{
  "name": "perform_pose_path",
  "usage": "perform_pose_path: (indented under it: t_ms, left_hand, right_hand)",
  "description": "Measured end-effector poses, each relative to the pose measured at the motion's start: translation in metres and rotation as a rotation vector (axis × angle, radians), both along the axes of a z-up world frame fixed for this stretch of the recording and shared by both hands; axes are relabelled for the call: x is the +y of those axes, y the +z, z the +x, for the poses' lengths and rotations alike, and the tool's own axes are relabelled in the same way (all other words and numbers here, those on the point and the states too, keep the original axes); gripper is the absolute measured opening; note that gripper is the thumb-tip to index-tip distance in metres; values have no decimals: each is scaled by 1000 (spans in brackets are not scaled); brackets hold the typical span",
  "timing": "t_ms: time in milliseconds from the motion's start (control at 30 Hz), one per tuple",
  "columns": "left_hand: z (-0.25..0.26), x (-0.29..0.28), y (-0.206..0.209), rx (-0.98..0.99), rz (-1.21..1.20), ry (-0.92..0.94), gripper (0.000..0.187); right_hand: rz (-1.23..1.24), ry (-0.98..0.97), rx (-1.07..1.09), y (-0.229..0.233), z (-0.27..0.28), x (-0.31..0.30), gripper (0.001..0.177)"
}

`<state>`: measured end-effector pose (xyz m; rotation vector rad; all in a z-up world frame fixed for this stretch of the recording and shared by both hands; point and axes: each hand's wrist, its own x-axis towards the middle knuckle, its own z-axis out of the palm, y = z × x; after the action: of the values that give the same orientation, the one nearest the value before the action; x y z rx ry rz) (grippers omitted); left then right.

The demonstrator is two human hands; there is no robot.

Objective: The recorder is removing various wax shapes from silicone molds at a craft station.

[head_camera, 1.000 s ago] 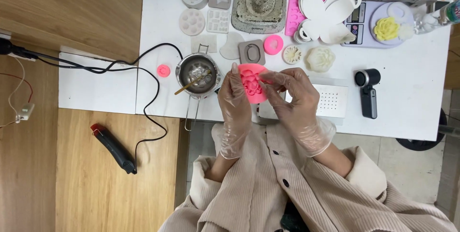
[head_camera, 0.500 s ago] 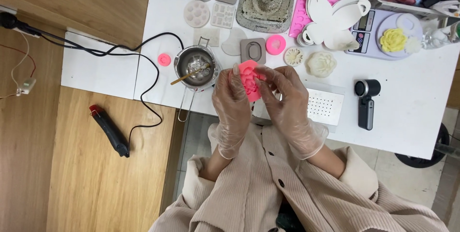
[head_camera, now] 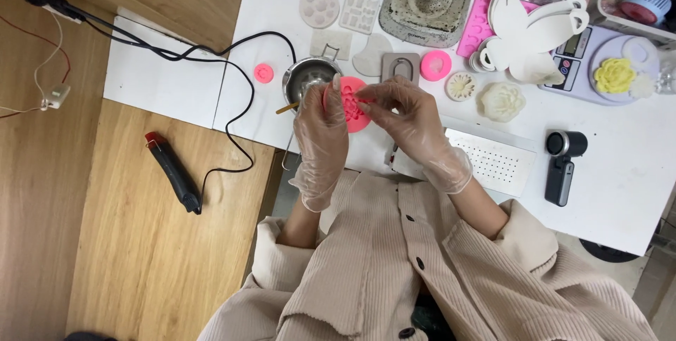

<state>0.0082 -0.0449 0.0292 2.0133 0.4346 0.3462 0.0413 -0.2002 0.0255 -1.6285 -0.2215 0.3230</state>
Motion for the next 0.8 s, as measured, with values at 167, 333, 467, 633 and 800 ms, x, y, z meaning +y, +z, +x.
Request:
perform_pose_path:
  t_ms: [167, 333, 467, 633, 800]
  left_hand:
    - [16, 34, 1, 79, 16, 34, 30]
    - [29, 64, -25, -126, 289, -60, 28]
    - [37, 81, -51, -164, 288, -110, 31]
    - [34, 95, -66, 71, 41, -50, 35]
    - [33, 95, -74, 45, 142, -86, 36]
  right_hand:
    - [-82, 136, -64, -10, 28, 28, 25]
    - [-365, 244, -317, -16, 51, 46, 20]
    - [-398, 218, -360, -30, 49, 54, 28]
    - [-330, 132, -260, -31, 41, 78, 36]
    - [-426, -21, -47, -40, 39, 99, 47]
